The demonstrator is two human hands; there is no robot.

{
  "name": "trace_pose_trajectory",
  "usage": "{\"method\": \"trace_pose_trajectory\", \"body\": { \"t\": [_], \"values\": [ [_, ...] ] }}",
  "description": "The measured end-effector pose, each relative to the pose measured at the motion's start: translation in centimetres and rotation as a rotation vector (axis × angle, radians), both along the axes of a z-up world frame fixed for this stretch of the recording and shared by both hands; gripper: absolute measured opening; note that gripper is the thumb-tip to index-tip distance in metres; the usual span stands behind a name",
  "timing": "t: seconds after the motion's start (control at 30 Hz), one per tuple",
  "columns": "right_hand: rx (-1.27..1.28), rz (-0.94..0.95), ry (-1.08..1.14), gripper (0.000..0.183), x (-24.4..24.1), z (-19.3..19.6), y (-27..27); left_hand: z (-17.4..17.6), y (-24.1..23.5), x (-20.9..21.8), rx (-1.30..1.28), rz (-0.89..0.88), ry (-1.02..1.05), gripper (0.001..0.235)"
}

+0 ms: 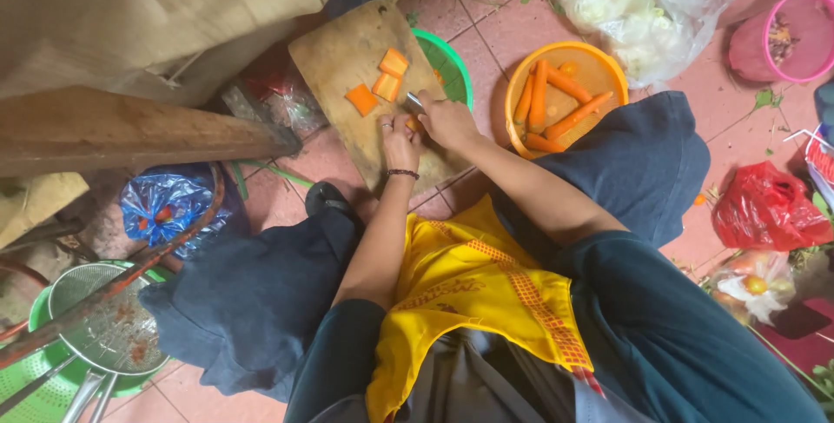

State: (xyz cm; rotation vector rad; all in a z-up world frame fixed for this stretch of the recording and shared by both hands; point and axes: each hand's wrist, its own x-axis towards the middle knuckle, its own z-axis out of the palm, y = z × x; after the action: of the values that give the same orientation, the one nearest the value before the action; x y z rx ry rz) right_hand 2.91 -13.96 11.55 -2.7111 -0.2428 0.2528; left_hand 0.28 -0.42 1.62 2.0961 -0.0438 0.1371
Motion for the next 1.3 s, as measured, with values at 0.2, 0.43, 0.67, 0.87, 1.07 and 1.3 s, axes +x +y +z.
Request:
{"method": "trace_pose_trajectory", "body": {
  "t": [0.2,0.43,0.67,0.87,1.07,1.3],
  "values": [
    [-0.04,0.019,-0.032,0.019,0.1,-1.1,1.2,0.7,0.1,0.1,0.056,0.011,0.058,0.041],
    [-0.109,0.061,-0.157,0.016,0.7,-3.4,0.1,-0.1,-0.1,0.0,0.191,0.041,-0.159,0.047],
    [0.04,-0.077,0.075,0.039,1.3,-1.6,-0.8,-0.3,-0.1,-0.5,-0.026,0.036,-0.015,0.041],
    [-0.062,0.036,0.085,0.029,0.6,-0.6,0.9,0.3,-0.1,-0.2,-0.004,0.032,-0.004,0.036],
    [-0.119,0.098,-0.022,0.018,-0.5,-1.9,2.0,-0.6,0.1,-0.1,0.07,0.037,-0.098,0.039],
    [-0.011,-0.05,-0.016,0.031,0.4,-1.7,0.8,0.2,-0.4,-0.3,-0.015,0.045,0.008,0.037]
  ]
}}
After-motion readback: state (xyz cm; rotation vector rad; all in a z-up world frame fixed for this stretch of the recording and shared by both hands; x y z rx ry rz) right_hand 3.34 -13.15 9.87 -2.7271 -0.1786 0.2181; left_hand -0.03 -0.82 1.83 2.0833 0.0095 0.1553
